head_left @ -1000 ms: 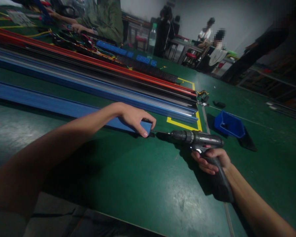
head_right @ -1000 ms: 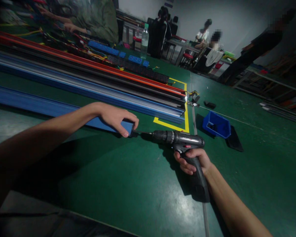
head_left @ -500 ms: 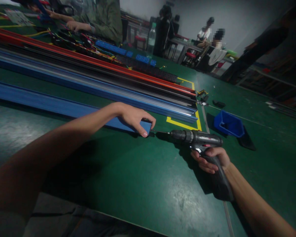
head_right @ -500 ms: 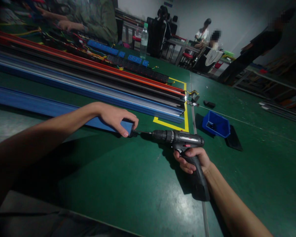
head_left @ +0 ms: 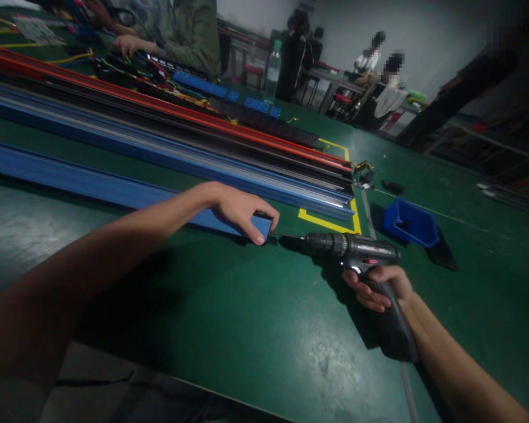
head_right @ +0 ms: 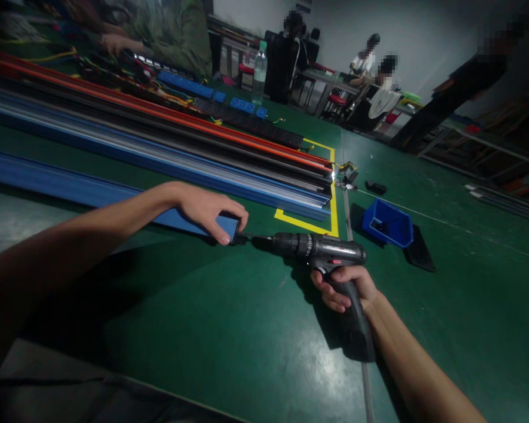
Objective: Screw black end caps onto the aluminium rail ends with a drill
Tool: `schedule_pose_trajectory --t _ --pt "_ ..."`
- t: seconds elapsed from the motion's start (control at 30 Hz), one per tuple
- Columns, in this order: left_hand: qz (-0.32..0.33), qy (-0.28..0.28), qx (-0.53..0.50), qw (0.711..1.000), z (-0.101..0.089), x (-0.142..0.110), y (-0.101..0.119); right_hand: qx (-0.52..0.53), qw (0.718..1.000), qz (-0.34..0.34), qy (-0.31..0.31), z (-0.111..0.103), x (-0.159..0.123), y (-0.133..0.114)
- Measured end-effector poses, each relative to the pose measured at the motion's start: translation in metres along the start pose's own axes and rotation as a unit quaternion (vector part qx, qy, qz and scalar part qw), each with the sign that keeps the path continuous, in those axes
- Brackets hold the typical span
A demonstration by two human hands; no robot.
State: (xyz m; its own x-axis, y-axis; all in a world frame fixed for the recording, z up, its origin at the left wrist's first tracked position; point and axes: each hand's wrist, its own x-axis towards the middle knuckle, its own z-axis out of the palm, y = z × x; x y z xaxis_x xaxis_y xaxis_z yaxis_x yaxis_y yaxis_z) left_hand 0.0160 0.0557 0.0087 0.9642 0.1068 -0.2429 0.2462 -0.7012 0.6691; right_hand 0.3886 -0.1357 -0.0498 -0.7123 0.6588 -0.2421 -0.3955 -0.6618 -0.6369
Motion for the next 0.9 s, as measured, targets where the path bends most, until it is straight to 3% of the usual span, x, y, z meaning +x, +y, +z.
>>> schedule_pose_trajectory --t 0.9 --pt "-0.008 0.001 -0.019 1.000 0.0003 0.0003 0.0013 0.000 1.000 0.004 -0.018 -0.0006 0.0055 -0.0006"
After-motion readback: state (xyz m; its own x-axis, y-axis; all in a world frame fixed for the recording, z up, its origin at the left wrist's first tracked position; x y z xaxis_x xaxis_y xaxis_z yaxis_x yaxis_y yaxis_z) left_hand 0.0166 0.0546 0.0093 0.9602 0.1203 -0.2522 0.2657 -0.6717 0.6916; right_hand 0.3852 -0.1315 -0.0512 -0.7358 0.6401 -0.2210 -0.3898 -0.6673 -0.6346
